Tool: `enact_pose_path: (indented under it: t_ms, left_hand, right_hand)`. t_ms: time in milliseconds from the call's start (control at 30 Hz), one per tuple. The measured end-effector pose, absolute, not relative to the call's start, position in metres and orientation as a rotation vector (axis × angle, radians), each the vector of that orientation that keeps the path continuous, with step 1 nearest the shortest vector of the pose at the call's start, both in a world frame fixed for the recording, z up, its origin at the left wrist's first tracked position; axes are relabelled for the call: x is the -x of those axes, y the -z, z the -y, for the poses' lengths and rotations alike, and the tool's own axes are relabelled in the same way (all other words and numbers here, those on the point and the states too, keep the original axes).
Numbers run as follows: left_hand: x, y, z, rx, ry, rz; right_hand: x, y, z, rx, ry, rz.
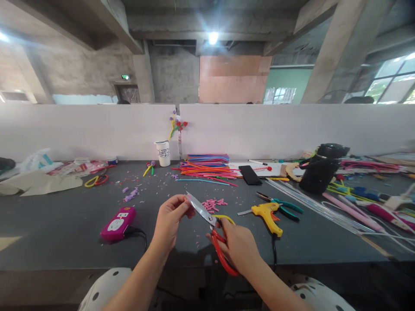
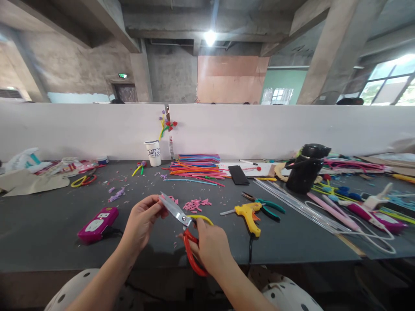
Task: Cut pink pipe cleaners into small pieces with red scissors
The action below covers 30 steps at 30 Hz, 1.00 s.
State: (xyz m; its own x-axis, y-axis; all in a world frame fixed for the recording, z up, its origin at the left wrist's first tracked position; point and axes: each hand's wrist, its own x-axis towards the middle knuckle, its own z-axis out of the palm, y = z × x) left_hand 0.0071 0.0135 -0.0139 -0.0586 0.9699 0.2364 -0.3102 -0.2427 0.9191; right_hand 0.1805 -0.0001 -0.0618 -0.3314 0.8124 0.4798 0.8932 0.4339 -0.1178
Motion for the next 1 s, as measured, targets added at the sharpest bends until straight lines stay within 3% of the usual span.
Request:
enact_pose_path:
  t_ms: [1000]
  left_hand:
    - [-0.0018, 0.0101, -0.0131, -1.168, -1.531, -0.88]
  right_hand:
    - [-0.1802, 0.0666, -0.0023, 1.364, 0.204, 2.195]
